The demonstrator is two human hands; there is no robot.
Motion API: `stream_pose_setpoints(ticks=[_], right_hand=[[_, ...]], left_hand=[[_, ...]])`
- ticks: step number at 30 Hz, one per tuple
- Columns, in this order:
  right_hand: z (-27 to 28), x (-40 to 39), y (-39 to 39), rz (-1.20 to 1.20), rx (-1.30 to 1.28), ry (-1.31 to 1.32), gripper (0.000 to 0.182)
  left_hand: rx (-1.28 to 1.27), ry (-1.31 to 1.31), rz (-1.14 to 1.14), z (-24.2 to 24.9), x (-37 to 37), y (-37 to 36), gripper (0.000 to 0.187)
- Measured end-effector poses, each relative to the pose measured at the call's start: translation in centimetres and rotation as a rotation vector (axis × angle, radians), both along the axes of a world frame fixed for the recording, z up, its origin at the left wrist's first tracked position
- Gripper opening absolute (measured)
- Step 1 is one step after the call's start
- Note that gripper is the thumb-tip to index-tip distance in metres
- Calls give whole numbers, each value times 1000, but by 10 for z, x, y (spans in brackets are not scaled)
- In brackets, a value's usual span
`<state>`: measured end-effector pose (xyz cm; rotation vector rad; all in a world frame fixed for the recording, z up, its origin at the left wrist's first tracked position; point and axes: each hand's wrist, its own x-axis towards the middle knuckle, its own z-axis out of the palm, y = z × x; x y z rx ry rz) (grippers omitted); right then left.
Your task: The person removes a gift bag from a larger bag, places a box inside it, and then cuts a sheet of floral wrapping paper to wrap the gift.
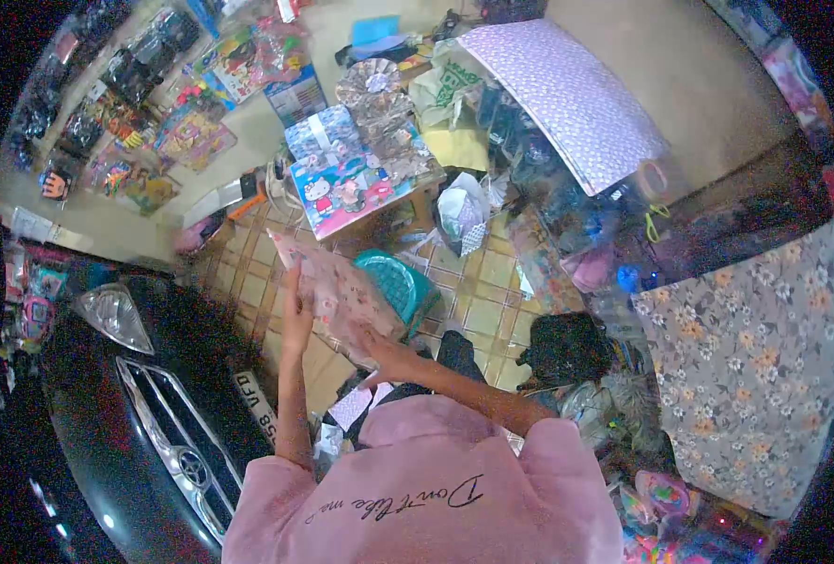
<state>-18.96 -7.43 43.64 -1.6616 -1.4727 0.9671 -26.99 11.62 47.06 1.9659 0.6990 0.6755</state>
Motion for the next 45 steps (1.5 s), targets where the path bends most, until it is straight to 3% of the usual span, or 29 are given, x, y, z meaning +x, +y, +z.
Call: stream_pose_setpoints(ticks=[1,5,7,9,15,19,21,24,27,30,33,39,42,45], right_hand=[[2,-2,-2,-129,49,48,95],[-19,-1,-5,-337,75,-6,70],[-25,-6,-3,-395,130,3,62],[-37,-10,4,-425,140,-17,59],[-37,-7,20,-425,48,-83,51],[-4,0,17,-330,-118,-147,47],[12,-1,10,-390,3,-171,39],[29,-1,2,-491,135,-143,32],[44,8,-6,-521,108,-89,33],[40,16,-11,-502,133,-1,35],[48,26,-19,-458,178,37,34],[31,64,-42,-418,212,89,31],[35,93,-61,-512,186,129,27],[48,127,-85,-624,221,228,25]], left_hand=[[-14,44,-45,3,7,3,56],[-112,96,-111,-4,27,4,40],[-12,89,-113,-18,32,7,37],[293,13,-88,-29,41,10,34],[216,417,-70,21,48,12,33],[322,433,-87,34,44,15,30],[402,515,-42,50,43,10,27],[725,308,31,70,47,-6,20],[651,93,-106,82,60,-22,20],[680,264,-348,65,60,-29,20],[514,549,-442,72,64,-38,27],[700,681,-359,61,78,-46,40],[844,542,-325,69,100,-66,41],[682,573,-464,93,125,-106,43]])
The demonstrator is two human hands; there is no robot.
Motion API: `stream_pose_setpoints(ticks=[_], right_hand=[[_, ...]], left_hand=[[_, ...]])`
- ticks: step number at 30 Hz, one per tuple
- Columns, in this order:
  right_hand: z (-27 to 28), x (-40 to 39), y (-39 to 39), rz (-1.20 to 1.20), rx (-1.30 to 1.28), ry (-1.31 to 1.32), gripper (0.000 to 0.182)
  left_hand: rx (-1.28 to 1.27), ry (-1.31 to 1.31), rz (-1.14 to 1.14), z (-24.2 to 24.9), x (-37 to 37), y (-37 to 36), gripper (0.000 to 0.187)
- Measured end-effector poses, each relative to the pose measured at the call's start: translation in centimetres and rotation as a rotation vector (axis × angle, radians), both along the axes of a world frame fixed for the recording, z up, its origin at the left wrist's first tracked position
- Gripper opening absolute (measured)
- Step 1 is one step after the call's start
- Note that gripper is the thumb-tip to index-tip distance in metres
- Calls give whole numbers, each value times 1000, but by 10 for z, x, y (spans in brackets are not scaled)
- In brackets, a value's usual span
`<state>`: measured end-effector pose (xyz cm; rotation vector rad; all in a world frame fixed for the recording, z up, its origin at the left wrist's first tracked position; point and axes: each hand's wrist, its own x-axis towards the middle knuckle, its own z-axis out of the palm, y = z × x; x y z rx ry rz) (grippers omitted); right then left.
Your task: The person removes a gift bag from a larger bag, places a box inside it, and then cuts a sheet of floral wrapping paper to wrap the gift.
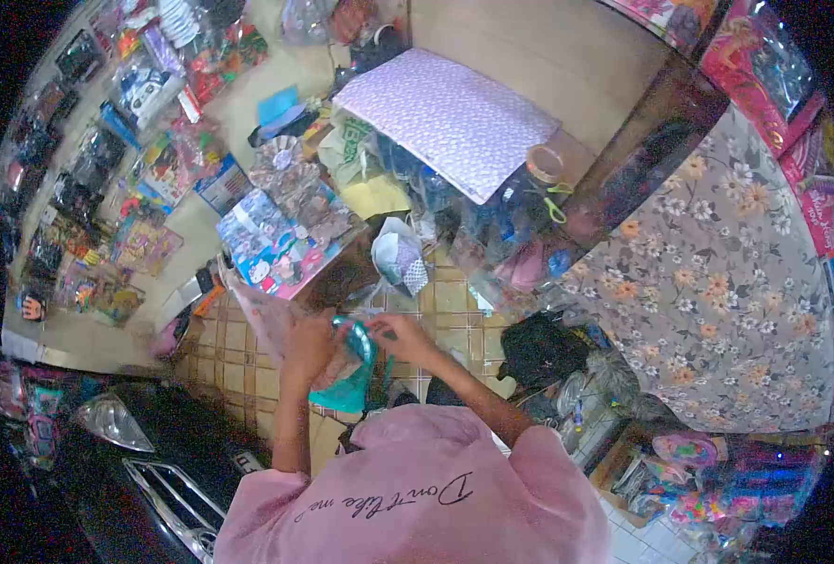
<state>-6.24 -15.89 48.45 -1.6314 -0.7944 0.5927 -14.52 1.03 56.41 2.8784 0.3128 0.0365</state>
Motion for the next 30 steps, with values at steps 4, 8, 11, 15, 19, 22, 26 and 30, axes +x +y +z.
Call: stream_pose_setpoints(ticks=[4,8,11,15,19,22,26,30], right_hand=[[27,54,-50,-232,4,-139,24],[78,119,-119,-530,-213,-423,28],[90,167,-162,-729,-437,-629,41],[77,219,-192,-785,-649,-642,64],[49,239,-206,-757,-678,-600,57],[57,232,-210,-771,-792,-717,49],[55,226,-213,-760,-736,-786,35],[79,211,-191,-592,-578,-672,33]], left_hand=[[-56,86,-254,15,48,-62,47],[-171,18,-403,5,110,-122,47],[-294,-117,-504,-6,158,-162,46],[-339,-200,-562,-21,210,-207,47],[-362,-177,-565,-35,227,-227,51],[-376,-158,-546,-45,221,-226,53],[-428,-134,-482,-42,203,-211,51],[-541,-218,-363,-25,177,-180,47]])
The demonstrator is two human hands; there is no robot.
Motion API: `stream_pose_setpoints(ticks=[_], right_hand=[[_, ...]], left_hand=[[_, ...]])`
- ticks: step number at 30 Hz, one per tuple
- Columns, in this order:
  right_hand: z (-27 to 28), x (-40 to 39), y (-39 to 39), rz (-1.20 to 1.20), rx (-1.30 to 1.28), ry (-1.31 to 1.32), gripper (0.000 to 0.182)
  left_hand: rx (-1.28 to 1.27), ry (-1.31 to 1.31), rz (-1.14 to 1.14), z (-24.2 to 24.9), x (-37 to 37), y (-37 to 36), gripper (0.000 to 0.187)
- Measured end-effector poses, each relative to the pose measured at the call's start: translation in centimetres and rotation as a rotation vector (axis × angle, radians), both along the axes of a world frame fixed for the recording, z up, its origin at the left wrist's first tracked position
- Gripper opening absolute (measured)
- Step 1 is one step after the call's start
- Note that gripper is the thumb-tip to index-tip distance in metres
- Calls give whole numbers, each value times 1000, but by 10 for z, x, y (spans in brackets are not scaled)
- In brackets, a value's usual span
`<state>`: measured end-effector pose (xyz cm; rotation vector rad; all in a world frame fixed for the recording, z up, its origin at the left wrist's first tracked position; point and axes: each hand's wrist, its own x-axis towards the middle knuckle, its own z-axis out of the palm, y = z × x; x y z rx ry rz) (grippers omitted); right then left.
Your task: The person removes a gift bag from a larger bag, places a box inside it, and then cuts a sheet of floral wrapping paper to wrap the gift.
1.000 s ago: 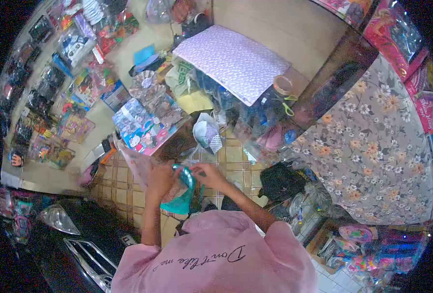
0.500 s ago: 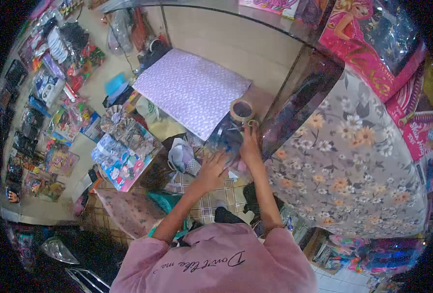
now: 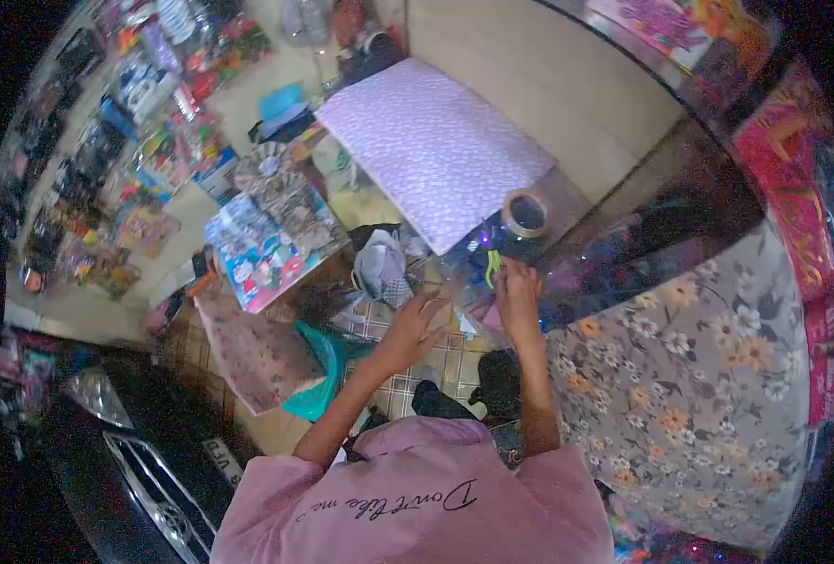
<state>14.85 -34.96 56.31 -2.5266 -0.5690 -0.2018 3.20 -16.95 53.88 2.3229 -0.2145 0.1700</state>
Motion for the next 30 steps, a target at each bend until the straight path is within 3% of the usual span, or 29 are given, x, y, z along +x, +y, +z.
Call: stream_pose_setpoints(ticks=[3,4,9,11,14,16,18,19,20,23,24,27,28,30], right_hand=[[-2,-17,46,220,350,151,32],[-1,-30,66,257,538,317,33],[-38,-99,140,515,607,362,40],[-54,-133,158,585,621,480,42],[-78,-181,183,665,665,674,44],[-89,-208,199,730,648,701,46],[-98,-236,211,764,525,514,47],[-103,-249,215,778,464,420,48],[-110,-265,218,794,464,496,49],[-134,-302,220,840,485,975,47],[-138,-312,215,840,356,944,43],[-171,-342,210,941,577,1392,41],[-188,-352,212,975,611,1504,38],[-165,-361,212,942,559,1605,37]], left_hand=[[-91,-73,117,7,-25,27,44],[-107,-90,158,14,-35,37,42],[-19,-205,484,34,-106,93,38],[285,-247,774,39,-142,114,46],[391,-296,1029,38,-193,154,70],[360,14,1065,17,-232,173,89],[191,366,978,1,-265,192,114],[178,324,944,-9,-275,200,113],[165,283,907,-23,-283,207,111],[78,154,814,-56,-311,226,100],[20,109,797,-65,-319,230,91],[-188,-20,754,-88,-342,242,61],[-425,58,800,-99,-350,245,50],[-771,191,845,-102,-360,246,32]])
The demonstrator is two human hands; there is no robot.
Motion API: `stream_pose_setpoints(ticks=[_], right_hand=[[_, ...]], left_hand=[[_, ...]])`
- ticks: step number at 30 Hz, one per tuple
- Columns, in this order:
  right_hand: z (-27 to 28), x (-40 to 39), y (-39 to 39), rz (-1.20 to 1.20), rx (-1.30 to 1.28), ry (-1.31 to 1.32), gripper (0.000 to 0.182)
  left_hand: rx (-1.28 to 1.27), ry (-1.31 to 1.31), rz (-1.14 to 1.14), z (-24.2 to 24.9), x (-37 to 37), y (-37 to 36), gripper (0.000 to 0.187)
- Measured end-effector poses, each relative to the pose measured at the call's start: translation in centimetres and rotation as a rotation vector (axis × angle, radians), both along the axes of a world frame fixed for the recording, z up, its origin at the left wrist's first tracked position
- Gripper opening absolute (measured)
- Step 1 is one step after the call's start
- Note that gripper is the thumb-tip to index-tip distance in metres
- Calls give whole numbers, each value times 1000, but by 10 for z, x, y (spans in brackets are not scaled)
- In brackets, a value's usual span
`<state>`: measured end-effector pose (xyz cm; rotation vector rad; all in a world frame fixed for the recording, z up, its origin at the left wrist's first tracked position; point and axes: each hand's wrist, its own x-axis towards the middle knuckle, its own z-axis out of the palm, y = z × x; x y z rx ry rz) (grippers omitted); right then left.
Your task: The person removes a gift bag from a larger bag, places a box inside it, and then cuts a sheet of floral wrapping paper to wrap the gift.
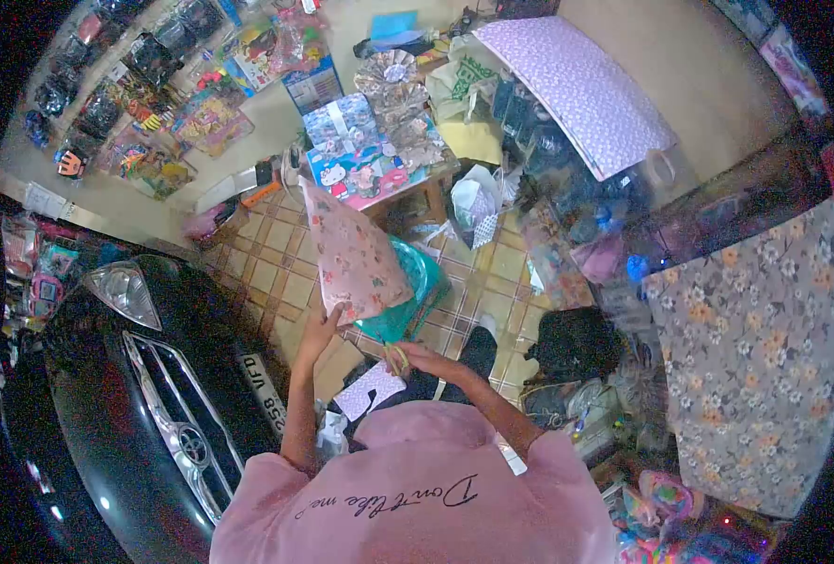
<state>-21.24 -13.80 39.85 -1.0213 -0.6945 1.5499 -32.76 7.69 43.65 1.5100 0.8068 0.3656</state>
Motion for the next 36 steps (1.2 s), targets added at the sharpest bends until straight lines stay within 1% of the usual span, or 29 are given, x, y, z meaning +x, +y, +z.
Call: stream_pose_setpoints(ticks=[1,2,3,5,6,9,12,15,18,21,24,27,30,32,33,36], right_hand=[[11,-4,0,24,-36,28,37],[-15,-14,2,-22,-48,-34,42],[-8,-20,5,-184,-41,-414,45],[14,-32,7,-498,-21,-1179,53],[43,-30,11,-547,-105,-1375,63],[56,-29,16,-500,-227,-1487,66],[62,-34,18,-427,-220,-1564,67],[51,-38,17,-465,-204,-1631,67],[51,-35,20,-476,-314,-1593,66],[60,-30,22,-467,-320,-1587,61],[55,-29,23,-513,-302,-1624,62],[54,-28,23,-525,-290,-1620,59],[59,-15,8,-515,-320,-1536,56],[62,-1,-2,-648,-247,-1365,56],[65,5,-4,-712,-211,-1278,55],[73,23,6,-814,-15,-1199,59]], left_hand=[[-115,10,13,-1,-5,0,25],[-99,32,-15,-1,-11,2,22],[-82,52,-41,11,-11,2,20],[218,254,-162,25,-10,5,19],[368,354,-220,32,-10,5,19],[414,-89,79,52,3,-17,23],[735,69,-232,69,4,-13,34],[857,36,-484,66,3,-5,36],[838,-63,-625,65,8,1,35],[849,45,-676,68,14,3,29],[1058,133,-714,76,27,4,29],[1173,45,-669,90,39,1,23],[1298,-68,-670,99,49,6,19],[1283,-102,-665,83,57,19,14],[1276,-121,-665,83,62,26,11],[1203,-109,-716,98,77,44,10]])
